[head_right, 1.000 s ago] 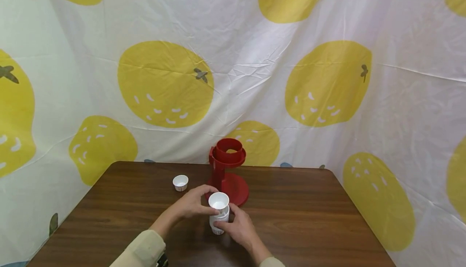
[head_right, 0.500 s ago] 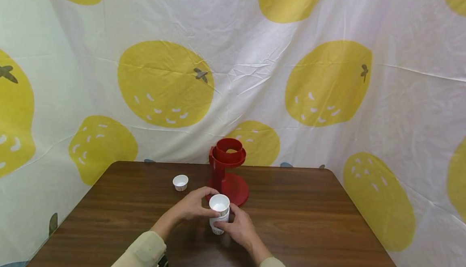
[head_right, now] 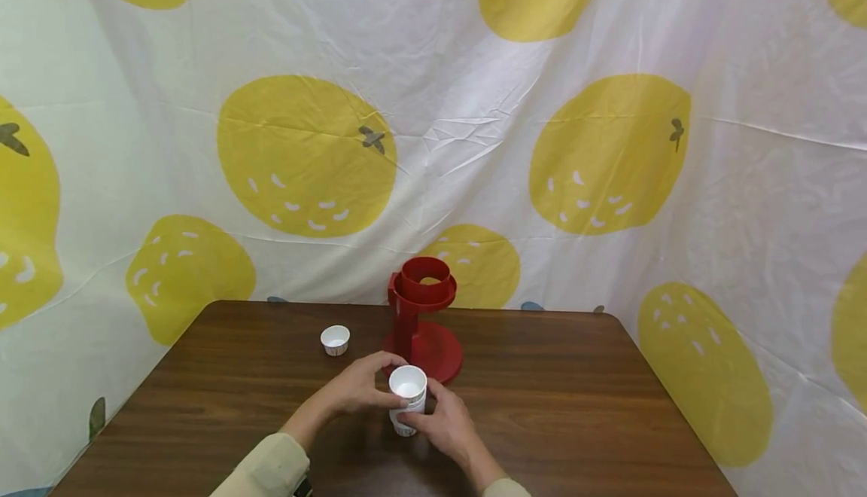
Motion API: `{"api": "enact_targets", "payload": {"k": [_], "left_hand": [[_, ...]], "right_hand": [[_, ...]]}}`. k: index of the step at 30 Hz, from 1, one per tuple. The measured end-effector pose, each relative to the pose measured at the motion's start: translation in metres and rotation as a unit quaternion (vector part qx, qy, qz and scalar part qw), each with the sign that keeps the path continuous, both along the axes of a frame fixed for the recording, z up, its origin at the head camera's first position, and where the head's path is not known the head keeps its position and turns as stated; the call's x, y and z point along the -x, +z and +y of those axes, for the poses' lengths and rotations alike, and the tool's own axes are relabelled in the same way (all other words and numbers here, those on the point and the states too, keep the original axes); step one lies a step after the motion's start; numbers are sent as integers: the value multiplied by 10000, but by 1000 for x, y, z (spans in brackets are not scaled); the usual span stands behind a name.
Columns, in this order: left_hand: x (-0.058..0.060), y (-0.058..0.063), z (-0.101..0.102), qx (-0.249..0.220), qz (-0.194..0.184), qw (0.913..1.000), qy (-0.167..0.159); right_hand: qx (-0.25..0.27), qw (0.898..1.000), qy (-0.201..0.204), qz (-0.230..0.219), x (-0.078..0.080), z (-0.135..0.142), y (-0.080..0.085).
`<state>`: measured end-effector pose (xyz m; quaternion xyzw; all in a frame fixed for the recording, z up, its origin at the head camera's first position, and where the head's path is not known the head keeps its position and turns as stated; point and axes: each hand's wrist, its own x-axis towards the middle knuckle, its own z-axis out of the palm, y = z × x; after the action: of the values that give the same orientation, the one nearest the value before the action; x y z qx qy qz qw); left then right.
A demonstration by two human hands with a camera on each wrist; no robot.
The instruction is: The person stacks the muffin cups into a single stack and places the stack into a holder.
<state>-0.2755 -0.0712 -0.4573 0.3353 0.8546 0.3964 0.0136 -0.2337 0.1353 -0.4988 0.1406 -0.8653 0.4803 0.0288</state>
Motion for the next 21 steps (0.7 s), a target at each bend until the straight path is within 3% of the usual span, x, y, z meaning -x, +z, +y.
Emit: {"api": "enact_targets", "payload": {"k": [21], "left_hand": [[0, -8, -3, 45, 228, 9997, -118]], "right_hand": [[86, 10000, -5, -19, -1, -1, 0]]}}
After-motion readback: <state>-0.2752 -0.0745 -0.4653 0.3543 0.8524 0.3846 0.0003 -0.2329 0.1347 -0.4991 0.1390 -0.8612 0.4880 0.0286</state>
